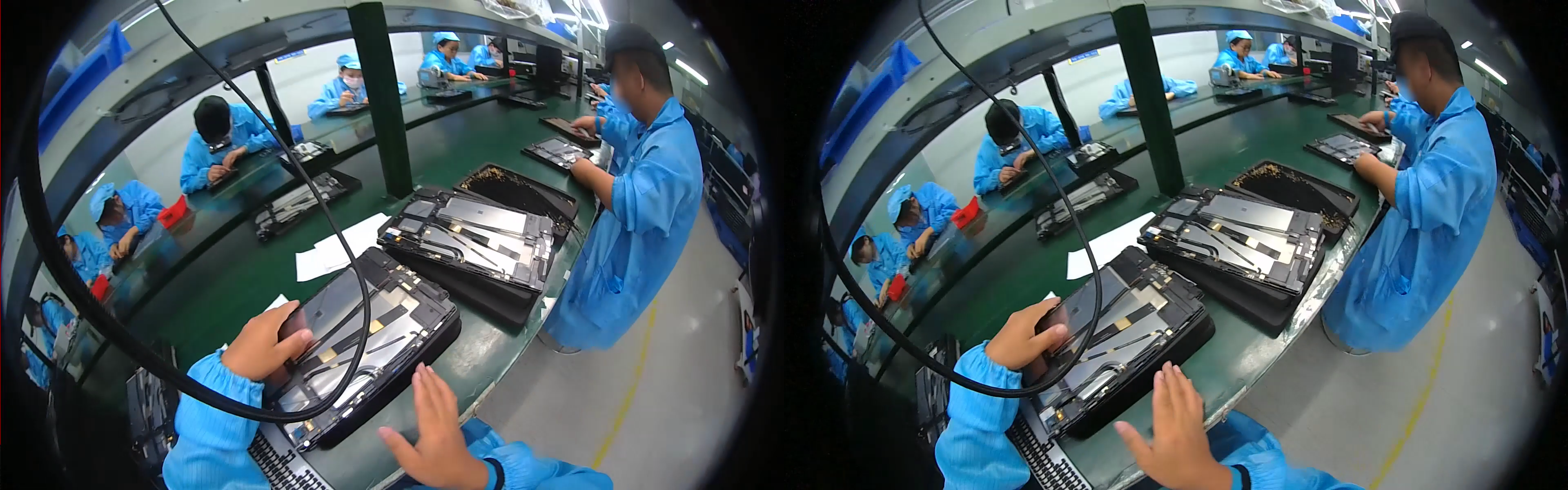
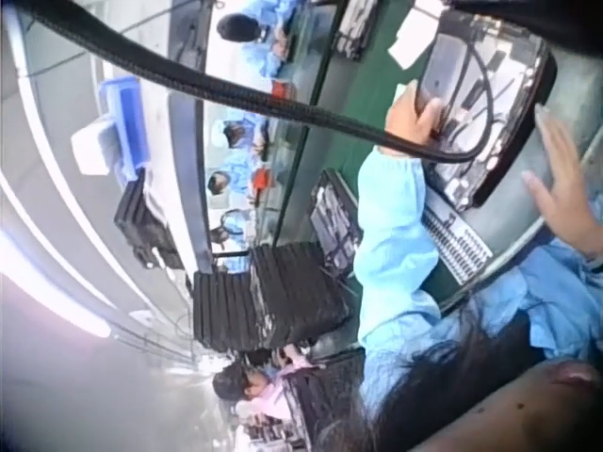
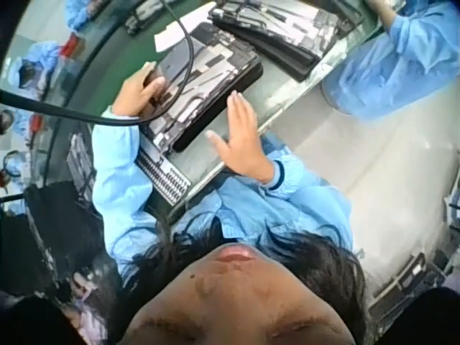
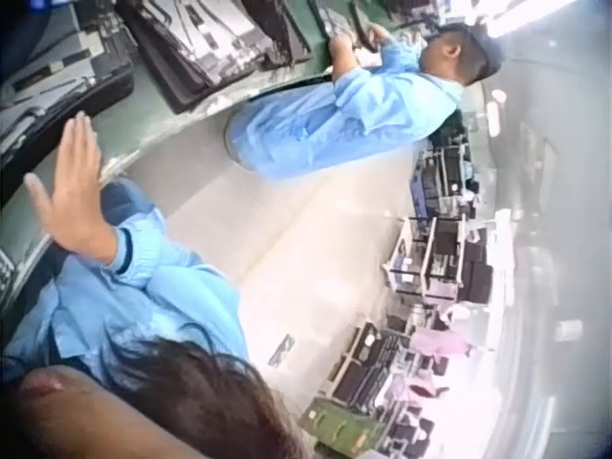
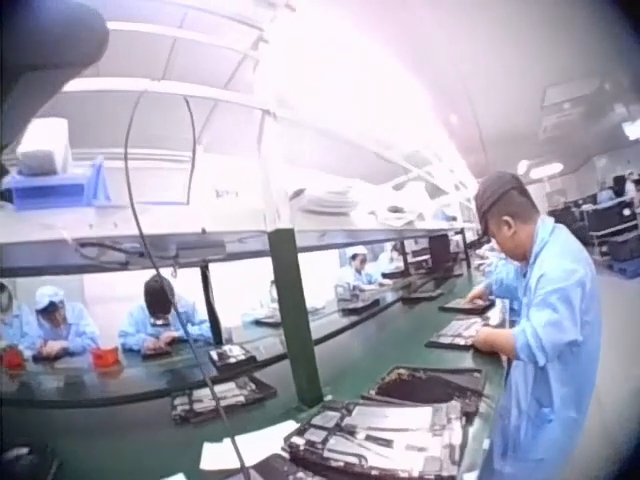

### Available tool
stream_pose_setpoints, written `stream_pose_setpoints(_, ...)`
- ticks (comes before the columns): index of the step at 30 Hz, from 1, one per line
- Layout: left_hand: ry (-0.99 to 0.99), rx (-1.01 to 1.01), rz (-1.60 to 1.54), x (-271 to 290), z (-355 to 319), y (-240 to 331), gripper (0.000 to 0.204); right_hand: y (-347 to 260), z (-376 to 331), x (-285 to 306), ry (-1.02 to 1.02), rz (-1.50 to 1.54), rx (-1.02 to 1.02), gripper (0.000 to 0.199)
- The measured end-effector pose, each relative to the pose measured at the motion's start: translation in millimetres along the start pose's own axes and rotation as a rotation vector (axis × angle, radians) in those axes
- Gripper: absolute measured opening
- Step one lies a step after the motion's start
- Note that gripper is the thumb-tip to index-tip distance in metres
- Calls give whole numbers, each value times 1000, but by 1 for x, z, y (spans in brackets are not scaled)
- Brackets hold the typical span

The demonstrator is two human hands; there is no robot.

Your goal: The person assembles internal components of electronic tablet devices by hand, working with tablet housings, internal cables, circuit boards, and labels.

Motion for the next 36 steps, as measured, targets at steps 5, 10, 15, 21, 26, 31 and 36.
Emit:
stream_pose_setpoints(5, 78, -26, -36, 3, -3, -7, 49, -18, 0, -24, 58, 54, -103, 72)
stream_pose_setpoints(10, 79, 171, -190, 26, -13, 2, 52, -25, 21, -16, 169, 286, 32, 79)
stream_pose_setpoints(15, 158, 498, -636, 70, -57, 12, 53, -40, 40, -33, 81, 669, 77, 75)
stream_pose_setpoints(21, 564, 790, -853, 118, -148, 2, 36, -71, 74, -75, -495, 1418, -715, 36)
stream_pose_setpoints(26, 631, 839, -619, 144, -202, -62, 29, -122, 105, -150, -920, 1172, -655, 19)
stream_pose_setpoints(31, 783, 935, -566, 194, -232, -113, 24, -182, 109, -230, -1072, 1082, -507, 20)
stream_pose_setpoints(36, 645, 974, -311, 190, -259, -179, 22, -180, 77, -281, -1010, 904, -272, 29)
Point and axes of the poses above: each hand's wrist, its own z-axis towards the middle knuckle, its own x-axis out of the back of the hand, y = z × x, the point moved 2 cm from there along z, towards the middle knuckle, and after that the axes turned 12 degrees about y, right-handed, at the moved point
